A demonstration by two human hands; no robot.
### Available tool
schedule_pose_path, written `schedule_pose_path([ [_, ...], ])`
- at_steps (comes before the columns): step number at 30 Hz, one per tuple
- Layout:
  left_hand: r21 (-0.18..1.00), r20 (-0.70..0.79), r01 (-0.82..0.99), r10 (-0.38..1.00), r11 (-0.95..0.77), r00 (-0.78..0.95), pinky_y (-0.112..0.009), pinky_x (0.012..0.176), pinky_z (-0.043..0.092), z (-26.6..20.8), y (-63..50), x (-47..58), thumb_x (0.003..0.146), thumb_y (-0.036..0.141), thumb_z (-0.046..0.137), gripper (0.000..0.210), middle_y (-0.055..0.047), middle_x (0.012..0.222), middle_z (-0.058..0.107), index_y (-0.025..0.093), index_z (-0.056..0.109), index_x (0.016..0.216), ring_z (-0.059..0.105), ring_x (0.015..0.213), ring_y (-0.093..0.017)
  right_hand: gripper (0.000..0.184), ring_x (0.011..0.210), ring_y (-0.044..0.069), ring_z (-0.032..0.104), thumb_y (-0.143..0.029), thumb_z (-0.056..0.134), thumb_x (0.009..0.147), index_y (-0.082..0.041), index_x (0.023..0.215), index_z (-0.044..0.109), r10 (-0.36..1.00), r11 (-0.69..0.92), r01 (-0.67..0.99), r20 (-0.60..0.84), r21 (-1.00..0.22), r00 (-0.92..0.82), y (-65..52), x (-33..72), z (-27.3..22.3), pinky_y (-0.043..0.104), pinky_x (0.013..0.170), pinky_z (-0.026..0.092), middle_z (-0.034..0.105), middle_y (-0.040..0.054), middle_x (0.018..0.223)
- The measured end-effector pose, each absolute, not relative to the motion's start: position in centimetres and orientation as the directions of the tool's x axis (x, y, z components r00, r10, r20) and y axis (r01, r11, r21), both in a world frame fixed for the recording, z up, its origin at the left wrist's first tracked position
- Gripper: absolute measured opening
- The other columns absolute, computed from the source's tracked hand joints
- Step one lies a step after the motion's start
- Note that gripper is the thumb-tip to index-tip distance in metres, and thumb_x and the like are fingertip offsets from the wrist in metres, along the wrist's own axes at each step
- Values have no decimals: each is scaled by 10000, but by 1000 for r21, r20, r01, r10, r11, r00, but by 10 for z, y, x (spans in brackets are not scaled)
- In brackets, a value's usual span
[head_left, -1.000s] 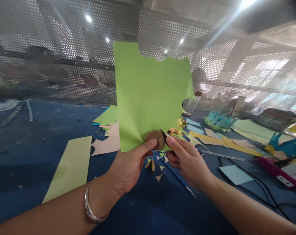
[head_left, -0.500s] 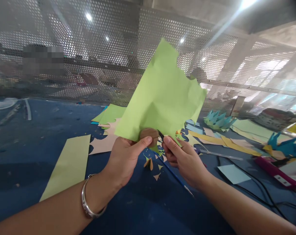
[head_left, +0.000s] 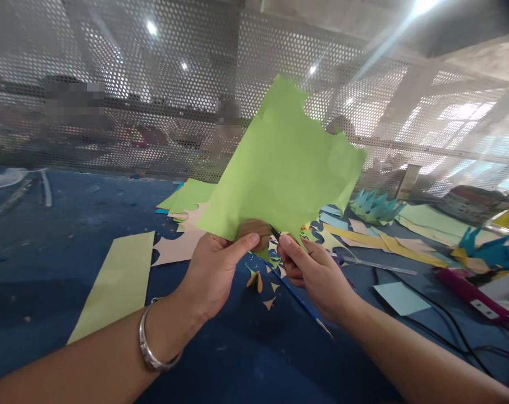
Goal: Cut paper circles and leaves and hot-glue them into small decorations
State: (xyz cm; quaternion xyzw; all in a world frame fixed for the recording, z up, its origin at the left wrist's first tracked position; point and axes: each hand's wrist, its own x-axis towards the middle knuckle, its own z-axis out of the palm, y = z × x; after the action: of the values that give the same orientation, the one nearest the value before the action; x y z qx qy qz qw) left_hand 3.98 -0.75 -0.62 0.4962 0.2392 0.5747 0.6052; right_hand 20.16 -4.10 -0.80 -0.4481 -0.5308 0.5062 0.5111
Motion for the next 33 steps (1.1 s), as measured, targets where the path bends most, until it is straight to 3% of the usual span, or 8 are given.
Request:
schedule_pose_path([
  [6,856,295,-491,932,-159,212,-380,1056,507,-8,-10,44,800,214,785,243,-66,1216,751,223,781,1043,679,1160,-243,495,481,62,140,-625,626,892,-211,700,434,993,88,-55,92,-995,-77,-40,202,-11,241,429,101,211,-104,561],
  [12,873,244,-477,940,-106,238,-358,992,543,-10,-12,43,796,231,801,249,-81,1146,774,202,794,1044,708,1074,-230,509,484,62,137,-633,611,898,-213,689,415,993,86,-38,89,-996,-77,-40,204,-13,241,439,95,201,-105,554],
  [19,878,262,-461,935,-127,241,-357,1016,521,-10,-12,43,816,231,779,215,-76,1145,769,203,796,1029,688,1103,-225,490,486,61,146,-603,604,919,-210,694,418,993,94,-35,97,-995,-63,-40,203,-14,235,436,98,214,-101,566],
  [23,888,270,-430,942,-165,197,-354,971,535,-8,-8,41,791,250,791,146,-81,1065,784,188,805,922,700,1051,-230,501,484,58,151,-635,614,894,-208,705,433,997,56,-55,59,-997,-59,-42,201,-11,229,434,103,230,-103,563],
  [25,903,261,-391,950,-178,170,-322,913,547,-4,-7,40,773,254,797,99,-73,954,791,177,797,835,714,985,-221,509,485,58,155,-651,619,881,-206,710,439,997,34,-57,38,-998,-66,-44,200,-9,227,434,104,238,-103,562],
  [28,943,220,-283,966,-174,139,-264,679,540,3,-8,35,748,249,800,149,-29,630,709,171,730,642,693,722,-184,514,490,59,165,-659,623,872,-205,713,441,997,29,-59,34,-998,-73,-45,200,-8,227,438,106,247,-102,562],
  [30,968,181,-196,978,-158,107,-241,511,452,4,-8,31,742,260,799,297,15,449,559,178,632,509,585,525,-138,517,491,60,167,-662,619,874,-205,709,439,996,26,-58,30,-998,-82,-47,201,-7,229,439,108,246,-101,563],
  [33,984,130,-135,988,-117,88,-242,403,316,-1,-4,25,743,303,801,417,47,373,418,187,538,441,434,398,-99,506,496,61,159,-640,606,897,-201,704,445,994,32,-43,37,-999,-107,-51,204,-5,231,438,108,237,-99,573],
])
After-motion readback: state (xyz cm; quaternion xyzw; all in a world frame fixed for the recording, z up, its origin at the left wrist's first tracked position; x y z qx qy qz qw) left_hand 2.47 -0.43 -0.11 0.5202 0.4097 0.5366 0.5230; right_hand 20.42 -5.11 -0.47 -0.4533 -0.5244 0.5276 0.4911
